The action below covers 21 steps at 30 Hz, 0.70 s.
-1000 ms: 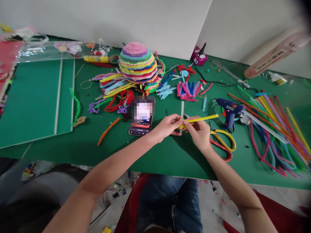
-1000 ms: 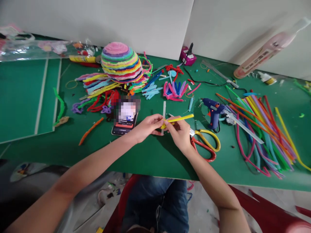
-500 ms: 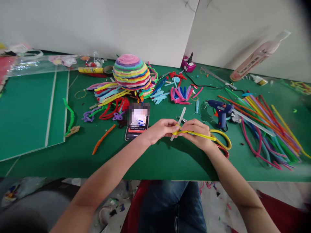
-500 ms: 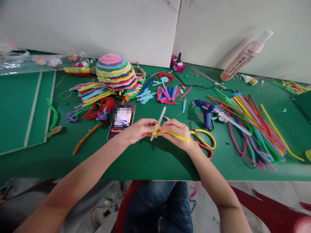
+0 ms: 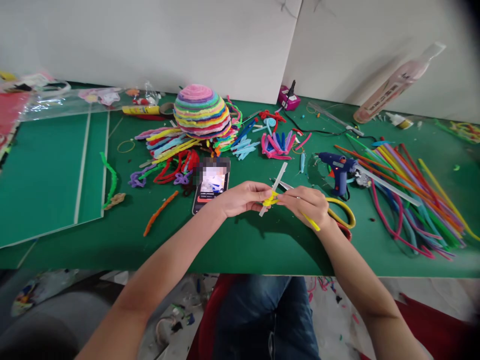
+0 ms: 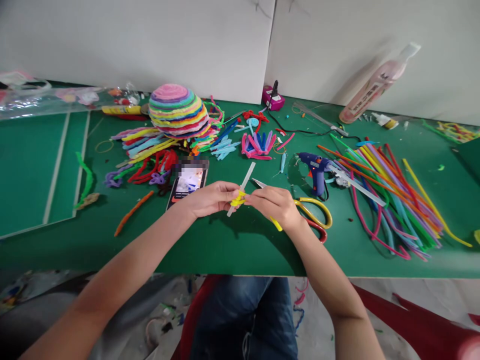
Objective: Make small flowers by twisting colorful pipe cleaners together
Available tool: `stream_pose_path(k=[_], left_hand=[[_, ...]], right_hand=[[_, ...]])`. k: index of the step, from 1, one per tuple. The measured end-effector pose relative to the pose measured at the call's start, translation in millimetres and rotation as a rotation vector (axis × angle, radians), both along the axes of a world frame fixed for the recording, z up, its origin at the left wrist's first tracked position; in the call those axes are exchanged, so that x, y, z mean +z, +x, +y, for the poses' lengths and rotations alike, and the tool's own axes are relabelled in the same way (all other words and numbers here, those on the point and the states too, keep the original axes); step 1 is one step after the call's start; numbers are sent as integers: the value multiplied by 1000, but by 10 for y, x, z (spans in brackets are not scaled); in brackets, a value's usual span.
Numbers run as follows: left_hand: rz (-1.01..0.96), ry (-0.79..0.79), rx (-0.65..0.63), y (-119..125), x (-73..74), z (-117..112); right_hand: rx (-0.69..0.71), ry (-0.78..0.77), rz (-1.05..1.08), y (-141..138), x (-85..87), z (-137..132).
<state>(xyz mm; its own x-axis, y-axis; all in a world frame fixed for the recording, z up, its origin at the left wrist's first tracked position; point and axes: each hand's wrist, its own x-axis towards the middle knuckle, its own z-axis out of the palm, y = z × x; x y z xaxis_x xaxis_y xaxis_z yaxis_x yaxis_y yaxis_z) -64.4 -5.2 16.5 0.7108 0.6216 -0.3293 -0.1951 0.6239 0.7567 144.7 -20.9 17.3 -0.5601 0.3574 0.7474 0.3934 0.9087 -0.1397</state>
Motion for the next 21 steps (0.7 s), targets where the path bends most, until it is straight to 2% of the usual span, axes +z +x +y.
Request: stream_pose_path(k=[3,8,13,18,21], left_hand=[[18,2,-28,-20,22,20],[98,63,61,-29,47,26],[158,78,34,-18,84,0],[138,79,3,-3,95,-14],[130,89,49,19,78,-15]], right_hand=[[-36,29,-71,32,-33,3],[-131,44,-150,9,-52,-11],[-101,94,-119,-51,-29,-1],[18,-73,22,-112,-56,21],[-22,-188,111,-153,-91,8]])
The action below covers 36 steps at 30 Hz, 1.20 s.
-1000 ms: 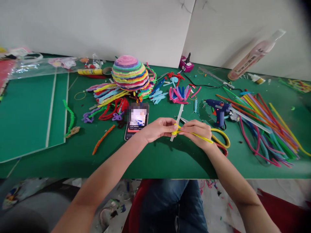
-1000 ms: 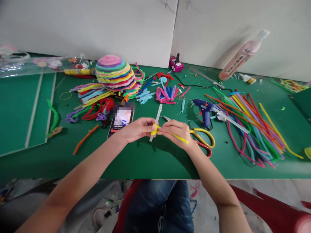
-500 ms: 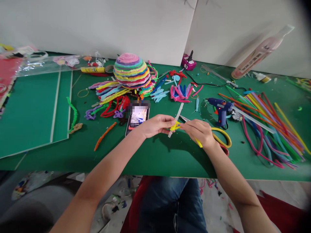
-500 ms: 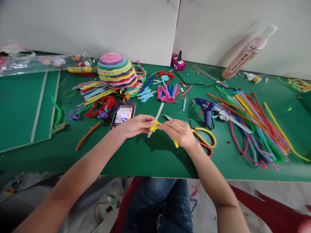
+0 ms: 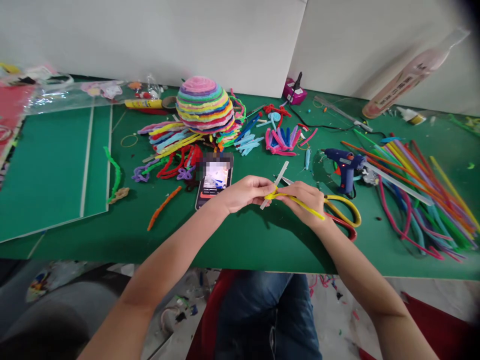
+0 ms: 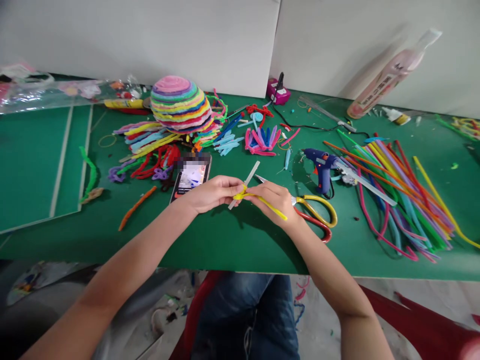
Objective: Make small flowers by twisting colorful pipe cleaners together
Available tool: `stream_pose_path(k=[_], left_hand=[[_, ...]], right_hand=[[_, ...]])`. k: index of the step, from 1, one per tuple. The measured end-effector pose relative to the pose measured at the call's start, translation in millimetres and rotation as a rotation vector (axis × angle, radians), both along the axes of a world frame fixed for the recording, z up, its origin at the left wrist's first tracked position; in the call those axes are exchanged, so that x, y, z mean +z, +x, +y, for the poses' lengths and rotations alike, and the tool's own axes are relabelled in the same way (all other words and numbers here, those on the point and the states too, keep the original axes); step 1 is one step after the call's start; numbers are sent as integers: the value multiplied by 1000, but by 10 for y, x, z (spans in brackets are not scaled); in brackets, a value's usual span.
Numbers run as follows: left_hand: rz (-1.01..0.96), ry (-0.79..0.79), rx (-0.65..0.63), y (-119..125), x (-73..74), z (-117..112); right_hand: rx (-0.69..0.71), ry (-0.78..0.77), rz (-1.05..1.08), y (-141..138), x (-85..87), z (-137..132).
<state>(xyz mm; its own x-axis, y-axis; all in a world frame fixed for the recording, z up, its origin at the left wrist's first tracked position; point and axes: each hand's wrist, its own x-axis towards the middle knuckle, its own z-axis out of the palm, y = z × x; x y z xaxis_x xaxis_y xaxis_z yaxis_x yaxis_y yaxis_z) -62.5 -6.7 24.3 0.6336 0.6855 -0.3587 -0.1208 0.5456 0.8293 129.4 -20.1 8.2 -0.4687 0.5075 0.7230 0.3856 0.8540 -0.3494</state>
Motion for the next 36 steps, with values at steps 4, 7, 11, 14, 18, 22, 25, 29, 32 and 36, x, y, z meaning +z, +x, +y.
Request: stream_pose_path(k=[4,7,11,14,18,22,25,29,32,36], left_hand=[[-7,-6,87,38,-25,-5],[7,-28,110,58,-33,-13],[16,3,129,82,-41,-28],[61,143,143,101,-54,-46],[259,508,188,117,-53,-100],[532,878,315,150,-40,-185],[616,1094,410,184,-68,-226],[602,1362,468,195,-122,-212],[545,1570,437,171,-128,-172],[469,1766,430,115,-137,-130]], right_hand=[[-102,26,-18,-27,12,-19],[-106,114,-113,-21,54,-14],[-135,119,-213,-16,73,-10],[-187,81,-232,-36,64,-32],[-259,-39,-209,-79,74,-85],[-290,-136,-180,-121,99,-130],[-317,-296,-89,-146,115,-149],[-291,-700,126,-141,149,-157],[-174,-1060,341,-104,182,-150],[101,-1577,575,-79,232,-134]])
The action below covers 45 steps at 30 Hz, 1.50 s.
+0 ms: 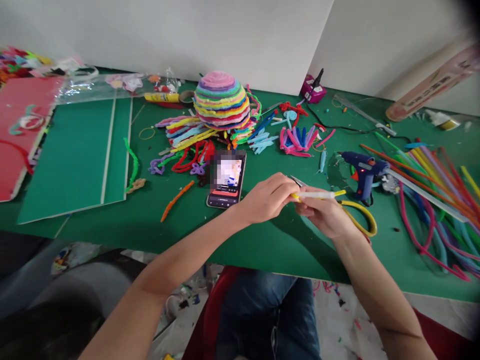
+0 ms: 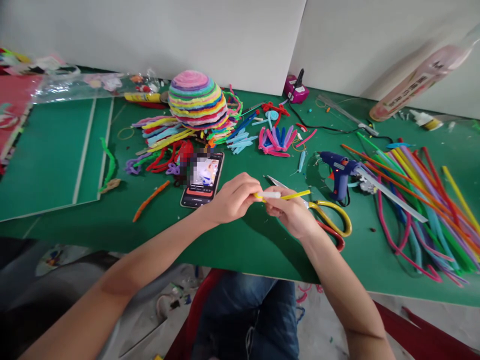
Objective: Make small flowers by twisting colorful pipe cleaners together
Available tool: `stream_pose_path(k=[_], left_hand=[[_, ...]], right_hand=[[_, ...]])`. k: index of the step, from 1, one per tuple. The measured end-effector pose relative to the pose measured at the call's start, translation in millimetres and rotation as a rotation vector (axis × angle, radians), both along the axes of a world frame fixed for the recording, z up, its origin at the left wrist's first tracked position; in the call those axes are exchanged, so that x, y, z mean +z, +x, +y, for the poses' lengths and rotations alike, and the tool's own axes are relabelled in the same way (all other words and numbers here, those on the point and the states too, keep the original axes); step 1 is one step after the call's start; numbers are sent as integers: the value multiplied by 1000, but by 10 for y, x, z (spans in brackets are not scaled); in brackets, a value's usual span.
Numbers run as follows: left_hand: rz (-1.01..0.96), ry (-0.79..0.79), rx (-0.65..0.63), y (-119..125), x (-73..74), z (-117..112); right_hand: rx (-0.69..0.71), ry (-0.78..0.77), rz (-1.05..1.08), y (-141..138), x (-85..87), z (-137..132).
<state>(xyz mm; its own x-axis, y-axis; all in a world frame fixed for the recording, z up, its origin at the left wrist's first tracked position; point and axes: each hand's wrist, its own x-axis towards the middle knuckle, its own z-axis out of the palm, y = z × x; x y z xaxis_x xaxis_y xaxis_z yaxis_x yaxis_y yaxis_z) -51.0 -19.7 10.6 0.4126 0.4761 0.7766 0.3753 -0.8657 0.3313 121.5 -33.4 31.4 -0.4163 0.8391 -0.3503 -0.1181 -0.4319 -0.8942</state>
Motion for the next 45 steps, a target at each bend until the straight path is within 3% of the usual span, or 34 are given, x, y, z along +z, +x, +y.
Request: stream_pose_path(k=[4,6,8,11,13,14,17,20,22,24,29,32,36,40,42,45], left_hand=[[96,112,-47,-74,-48,14],[191,32,-103,-94,-56,2],[186,-129,-154,-83,-35,-22],[-77,-473,-104,-21,48,-51],[-277,-816,-93,13,113,-44],[-367,-999,-147,20,141,-32],[-530,-1459,-352,3,191,22],[-534,-1734,-453,-37,187,62],[-505,-1829,-487,-59,168,79],[-476,-1882,-505,-77,148,93],[-364,-1927,-551,-100,119,116],[-392,-1913,-549,-80,119,105],[-567,-1785,-497,0,128,51],[-657,-1548,-438,114,125,-52],[-688,-1367,-340,157,114,-111],[-590,-1020,-153,171,85,-174]], right_hand=[[245,-295,251,-46,32,-3],[331,-304,300,-65,32,-10],[324,-224,259,-59,18,-9],[98,106,52,3,-29,22],[-23,423,-107,71,-72,64],[-45,586,-194,108,-94,87],[-41,1096,-449,218,-140,152],[65,1518,-579,302,-130,185],[150,1639,-633,330,-92,184],[180,1667,-683,327,-42,167],[178,1729,-706,246,33,109],[163,1784,-741,224,9,102],[-68,1740,-722,209,-94,102],[-333,1466,-658,94,-219,50],[-454,1245,-563,-7,-267,1],[-517,863,-290,-170,-299,-91]])
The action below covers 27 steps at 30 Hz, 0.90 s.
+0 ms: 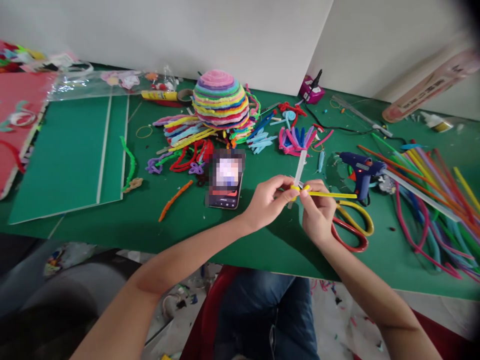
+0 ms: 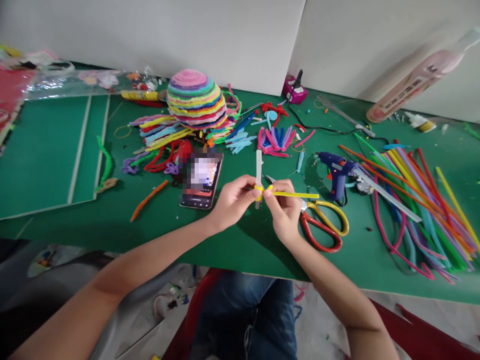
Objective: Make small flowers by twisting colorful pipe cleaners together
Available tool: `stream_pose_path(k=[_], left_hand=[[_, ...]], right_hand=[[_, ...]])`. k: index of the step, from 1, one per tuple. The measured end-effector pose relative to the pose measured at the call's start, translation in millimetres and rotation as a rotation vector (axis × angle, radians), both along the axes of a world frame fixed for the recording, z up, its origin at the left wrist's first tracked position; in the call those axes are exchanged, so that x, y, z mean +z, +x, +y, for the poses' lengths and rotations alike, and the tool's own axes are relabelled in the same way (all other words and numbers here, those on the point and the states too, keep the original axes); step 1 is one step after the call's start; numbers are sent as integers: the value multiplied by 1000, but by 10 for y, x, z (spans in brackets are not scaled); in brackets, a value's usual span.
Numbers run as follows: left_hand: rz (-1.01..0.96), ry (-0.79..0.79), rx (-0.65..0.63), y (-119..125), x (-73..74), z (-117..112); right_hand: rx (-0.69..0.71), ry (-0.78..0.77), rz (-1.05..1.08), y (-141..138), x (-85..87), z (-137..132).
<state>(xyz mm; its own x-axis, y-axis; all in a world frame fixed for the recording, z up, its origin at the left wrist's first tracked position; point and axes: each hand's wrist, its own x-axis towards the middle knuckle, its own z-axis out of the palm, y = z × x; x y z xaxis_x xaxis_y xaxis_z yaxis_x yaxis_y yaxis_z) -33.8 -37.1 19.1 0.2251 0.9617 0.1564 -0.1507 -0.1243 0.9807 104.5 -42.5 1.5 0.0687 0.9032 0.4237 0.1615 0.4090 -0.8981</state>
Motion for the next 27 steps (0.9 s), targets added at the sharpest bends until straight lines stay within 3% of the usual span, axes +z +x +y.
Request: stream_pose_path(k=[4,6,10,12,14,17,19,24,27], left_hand=[[268,489,117,-53,-44,4],[352,567,131,-81,-49,29],[470,419,130,-106,-7,72],[509,345,62,-111,25,81],[527,281,-25,-116,52,85],[519,210,-113,-119,71,93],[487,169,-153,-117,71,103],[339,-91,-308,-108,38,135],[278,-220,-376,-111,12,143]], right_hand=[[136,-321,235,-123,9,-86],[160,-374,211,-98,13,-57],[18,-239,142,164,71,152],[-157,29,-79,346,147,256],[-103,100,-266,488,231,315],[239,-39,-351,543,297,323],[330,-136,-287,479,283,299],[291,-186,-179,262,175,245],[191,-209,-100,316,161,304]])
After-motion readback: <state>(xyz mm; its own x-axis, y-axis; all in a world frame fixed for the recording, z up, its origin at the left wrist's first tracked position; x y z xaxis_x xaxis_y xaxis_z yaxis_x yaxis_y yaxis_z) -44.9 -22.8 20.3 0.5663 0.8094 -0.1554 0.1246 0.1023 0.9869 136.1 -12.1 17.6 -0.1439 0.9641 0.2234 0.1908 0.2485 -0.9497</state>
